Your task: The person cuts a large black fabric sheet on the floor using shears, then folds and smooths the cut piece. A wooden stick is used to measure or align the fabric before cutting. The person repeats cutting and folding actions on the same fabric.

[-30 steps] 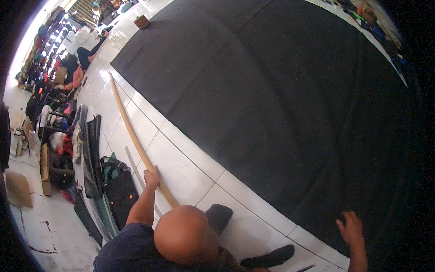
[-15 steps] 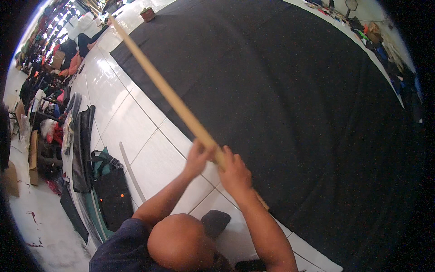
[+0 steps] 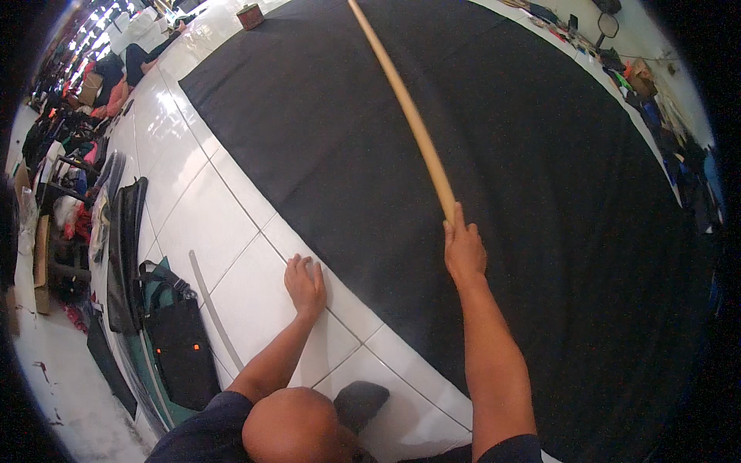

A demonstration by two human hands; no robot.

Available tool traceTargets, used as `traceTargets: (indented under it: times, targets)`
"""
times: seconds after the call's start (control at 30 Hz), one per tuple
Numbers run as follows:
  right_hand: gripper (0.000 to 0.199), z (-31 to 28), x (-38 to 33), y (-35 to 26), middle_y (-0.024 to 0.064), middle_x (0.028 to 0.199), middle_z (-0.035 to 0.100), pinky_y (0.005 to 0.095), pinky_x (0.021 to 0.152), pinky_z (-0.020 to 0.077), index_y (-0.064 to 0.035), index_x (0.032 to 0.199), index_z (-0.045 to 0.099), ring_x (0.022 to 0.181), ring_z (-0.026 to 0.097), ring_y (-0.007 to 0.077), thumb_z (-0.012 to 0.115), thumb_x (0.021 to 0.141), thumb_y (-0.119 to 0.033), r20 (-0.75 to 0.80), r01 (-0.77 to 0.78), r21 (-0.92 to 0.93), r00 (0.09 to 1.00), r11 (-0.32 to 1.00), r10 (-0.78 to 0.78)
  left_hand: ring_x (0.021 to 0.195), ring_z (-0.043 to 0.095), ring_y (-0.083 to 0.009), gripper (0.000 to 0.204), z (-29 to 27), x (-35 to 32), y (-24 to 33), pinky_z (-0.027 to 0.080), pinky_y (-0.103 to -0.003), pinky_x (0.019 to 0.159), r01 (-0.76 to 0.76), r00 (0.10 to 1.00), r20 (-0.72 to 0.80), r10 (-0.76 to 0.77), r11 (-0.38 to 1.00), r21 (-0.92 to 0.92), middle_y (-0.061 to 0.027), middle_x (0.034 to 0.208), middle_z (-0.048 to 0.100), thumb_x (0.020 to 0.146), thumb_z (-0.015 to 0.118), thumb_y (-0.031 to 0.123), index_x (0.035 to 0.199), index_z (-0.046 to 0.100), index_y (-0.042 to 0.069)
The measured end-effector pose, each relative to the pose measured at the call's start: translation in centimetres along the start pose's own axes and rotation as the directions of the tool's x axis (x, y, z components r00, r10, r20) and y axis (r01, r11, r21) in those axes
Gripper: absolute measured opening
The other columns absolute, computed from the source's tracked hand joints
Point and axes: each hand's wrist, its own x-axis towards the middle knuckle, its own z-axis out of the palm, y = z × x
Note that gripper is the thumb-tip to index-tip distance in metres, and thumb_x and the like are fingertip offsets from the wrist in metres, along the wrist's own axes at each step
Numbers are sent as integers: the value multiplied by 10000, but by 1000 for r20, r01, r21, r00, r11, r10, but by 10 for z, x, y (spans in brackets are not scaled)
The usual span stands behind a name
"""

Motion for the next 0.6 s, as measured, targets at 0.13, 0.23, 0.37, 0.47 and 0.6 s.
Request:
traceTargets:
  times: [0.13, 0.23, 0.37, 0.47, 0.6]
  targets:
    - [566, 28, 1, -21, 171, 1046, 538, 466, 816, 540, -222, 1544, 295, 903, 632, 360, 479, 1029, -368, 34, 162, -60, 987, 985, -160, 1372, 356, -408, 381, 0, 0, -7, 246, -504, 1139, 0, 1000, 3, 0, 1000, -1, -236, 1397, 471, 970, 562, 299, 1236, 576, 27]
    - [579, 54, -10, -30, 170, 1025, 519, 495, 801, 538, -237, 1526, 345, 900, 623, 384, 536, 995, -365, 13, 308, -25, 952, 951, -307, 1369, 358, -409, 370, 2, -1, -3, 243, -508, 1138, 12, 1000, 9, -12, 1000, -3, -239, 1400, 467, 968, 569, 292, 1229, 581, 30]
    - [610, 72, -35, -54, 145, 997, 515, 445, 719, 584, -237, 1515, 340, 854, 630, 331, 583, 968, -354, 52, 497, -52, 868, 866, -494, 1366, 362, -410, 362, 0, -3, -6, 244, -509, 1135, -14, 1000, -9, 14, 1000, 14, -236, 1400, 468, 964, 576, 287, 1221, 586, 33]
    - [605, 78, -54, -66, 123, 967, 493, 456, 701, 579, -253, 1503, 379, 828, 609, 314, 605, 951, -354, 87, 570, -39, 820, 821, -565, 1367, 364, -405, 362, -1, -1, -8, 247, -506, 1133, 6, 1000, -6, -6, 1000, -12, -231, 1398, 472, 960, 583, 289, 1215, 588, 32]
    - [560, 67, -86, -79, 107, 978, 491, 449, 691, 580, -288, 1474, 424, 857, 600, 304, 607, 949, -353, 119, 556, -17, 826, 831, -551, 1330, 408, -397, 362, 0, 2, -16, 278, -495, 1113, -1, 999, -51, 0, 1000, -15, -230, 1331, 521, 955, 591, 288, 1202, 590, 22]
